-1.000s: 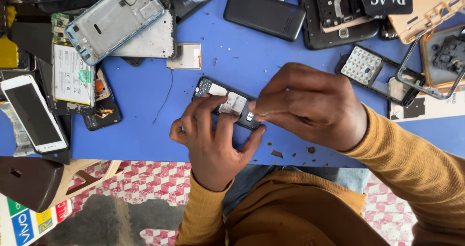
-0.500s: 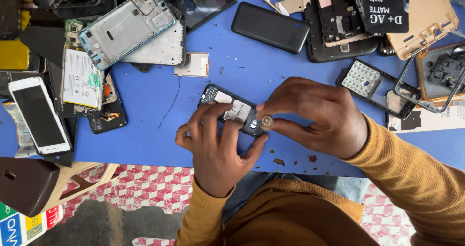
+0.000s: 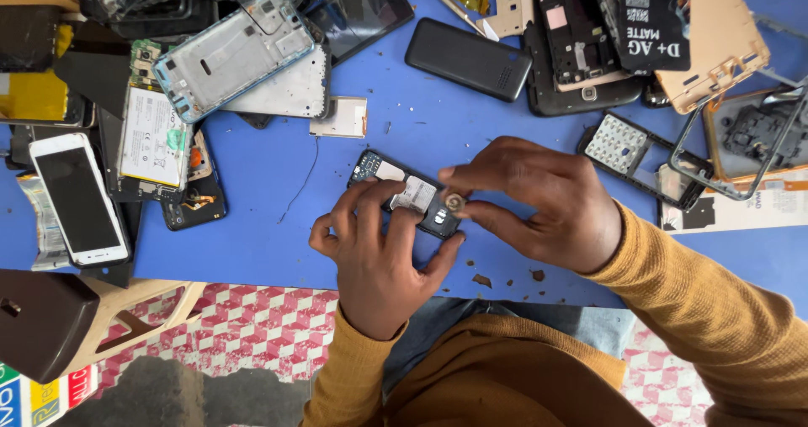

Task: The person uses a screwdriver to remove screws from the back of a mobile phone, then separates the back cover and internal components. The person continues to unscrew and separate parts of the phone's internal assembly on a cluttered workbench.

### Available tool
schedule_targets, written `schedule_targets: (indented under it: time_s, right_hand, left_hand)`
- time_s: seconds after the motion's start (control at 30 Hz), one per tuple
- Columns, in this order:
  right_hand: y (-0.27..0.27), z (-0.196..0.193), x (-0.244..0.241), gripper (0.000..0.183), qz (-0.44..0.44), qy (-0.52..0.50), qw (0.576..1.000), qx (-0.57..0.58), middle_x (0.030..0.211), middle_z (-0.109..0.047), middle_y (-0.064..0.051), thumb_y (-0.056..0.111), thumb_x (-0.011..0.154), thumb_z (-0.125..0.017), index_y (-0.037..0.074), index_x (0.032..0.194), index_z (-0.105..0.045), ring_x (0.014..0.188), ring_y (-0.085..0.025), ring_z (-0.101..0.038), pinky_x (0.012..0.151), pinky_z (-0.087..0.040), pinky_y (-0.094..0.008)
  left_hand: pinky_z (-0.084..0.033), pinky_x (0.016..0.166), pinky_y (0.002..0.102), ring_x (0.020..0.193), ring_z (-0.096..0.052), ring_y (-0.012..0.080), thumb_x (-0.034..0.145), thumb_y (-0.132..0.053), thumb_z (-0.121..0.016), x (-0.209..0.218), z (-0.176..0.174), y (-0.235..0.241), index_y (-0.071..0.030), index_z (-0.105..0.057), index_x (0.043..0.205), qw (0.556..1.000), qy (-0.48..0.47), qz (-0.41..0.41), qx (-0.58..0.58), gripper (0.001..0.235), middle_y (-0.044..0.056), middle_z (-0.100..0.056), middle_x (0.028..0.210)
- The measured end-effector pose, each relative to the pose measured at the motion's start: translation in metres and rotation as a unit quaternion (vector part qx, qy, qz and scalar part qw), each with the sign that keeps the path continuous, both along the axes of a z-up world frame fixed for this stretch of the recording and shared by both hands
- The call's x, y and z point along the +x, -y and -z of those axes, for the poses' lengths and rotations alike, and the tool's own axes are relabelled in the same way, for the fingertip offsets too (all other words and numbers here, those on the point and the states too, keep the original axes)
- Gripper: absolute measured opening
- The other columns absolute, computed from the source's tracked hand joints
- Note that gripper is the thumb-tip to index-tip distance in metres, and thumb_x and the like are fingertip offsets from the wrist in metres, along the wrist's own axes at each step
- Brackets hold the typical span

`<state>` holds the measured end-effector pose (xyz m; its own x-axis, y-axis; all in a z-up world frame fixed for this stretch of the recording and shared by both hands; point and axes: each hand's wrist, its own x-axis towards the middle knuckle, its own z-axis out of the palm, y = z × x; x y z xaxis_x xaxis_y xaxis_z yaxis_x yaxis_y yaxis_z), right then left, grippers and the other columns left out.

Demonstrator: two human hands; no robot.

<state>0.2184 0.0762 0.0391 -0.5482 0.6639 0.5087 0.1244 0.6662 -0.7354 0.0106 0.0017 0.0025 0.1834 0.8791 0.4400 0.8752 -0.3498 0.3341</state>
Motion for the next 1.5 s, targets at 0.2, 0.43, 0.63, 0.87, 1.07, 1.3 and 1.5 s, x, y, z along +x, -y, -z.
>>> schedule_targets:
  time_s: [0.2,0.43,0.63,0.87,1.07,1.3,1.5]
  right_hand:
    - [0.002,-0.005,-0.003,0.036,-0.016,0.015,0.999,0.028,0.106,-0.071,-0.012,-0.014,0.085,-0.07,-0.003,0.119,-0.064,0.093,-0.027,-0.072,0.083,-0.059,-0.038]
    - [0.011,-0.007,-0.001,0.031,-0.002,0.025,0.999,0.038,0.109,-0.067,-0.014,-0.005,0.082,-0.082,0.005,0.109,-0.07,0.094,-0.023,-0.07,0.079,-0.06,-0.031]
    - [0.012,0.001,-0.003,0.029,0.046,0.007,0.998,0.041,0.102,-0.071,-0.01,-0.007,0.082,-0.081,0.004,0.107,-0.072,0.091,-0.021,-0.071,0.077,-0.06,-0.03]
    - [0.012,0.013,-0.007,0.031,0.079,-0.001,0.994,0.082,0.106,-0.072,-0.014,-0.005,0.082,-0.08,0.0,0.11,-0.067,0.095,-0.022,-0.073,0.081,-0.059,-0.032]
    - [0.014,0.018,-0.009,0.03,0.067,-0.019,0.997,0.023,0.11,-0.073,-0.013,-0.004,0.086,-0.078,-0.001,0.114,-0.065,0.097,-0.02,-0.075,0.081,-0.061,-0.03]
    - [0.013,0.008,-0.011,0.031,0.053,-0.006,0.996,0.07,0.107,-0.072,-0.014,-0.001,0.082,-0.083,0.001,0.11,-0.068,0.094,-0.023,-0.071,0.077,-0.059,-0.03]
    - [0.016,0.011,-0.005,0.03,0.033,-0.03,0.997,-0.057,0.107,-0.074,-0.012,-0.002,0.09,-0.075,-0.001,0.117,-0.064,0.095,-0.022,-0.074,0.085,-0.059,-0.03]
  left_hand:
    - [-0.026,0.099,0.052,0.126,-0.051,0.033,0.083,-0.047,-0.084,0.001,-0.001,0.001,-0.011,-0.062,0.097,1.0,0.006,-0.002,0.012,0.045,0.01,-0.06,0.122]
    - [-0.025,0.098,0.053,0.126,-0.05,0.032,0.081,-0.046,-0.083,-0.002,-0.002,0.004,-0.009,-0.062,0.096,1.0,0.013,0.007,0.025,0.045,0.01,-0.06,0.12]
    - [-0.028,0.093,0.053,0.124,-0.05,0.0317,0.077,-0.046,-0.082,-0.004,-0.002,0.008,-0.008,-0.063,0.095,0.999,0.026,0.005,0.042,0.046,0.01,-0.059,0.118]
    - [-0.029,0.093,0.054,0.123,-0.049,0.0297,0.075,-0.047,-0.083,-0.004,-0.004,0.015,-0.009,-0.064,0.095,0.997,0.033,0.002,0.067,0.047,0.007,-0.059,0.116]
    - [-0.029,0.093,0.054,0.123,-0.049,0.0298,0.074,-0.047,-0.083,-0.004,0.002,0.013,-0.009,-0.065,0.092,0.998,0.023,0.0,0.065,0.046,0.008,-0.059,0.117]
    - [-0.029,0.094,0.054,0.125,-0.048,0.0295,0.076,-0.048,-0.083,-0.003,0.003,0.012,-0.008,-0.064,0.091,0.998,0.015,-0.002,0.055,0.046,0.008,-0.059,0.118]
    - [-0.028,0.094,0.053,0.125,-0.048,0.0298,0.076,-0.048,-0.084,-0.003,0.005,0.013,-0.008,-0.064,0.093,0.998,0.015,-0.003,0.061,0.047,0.008,-0.059,0.118]
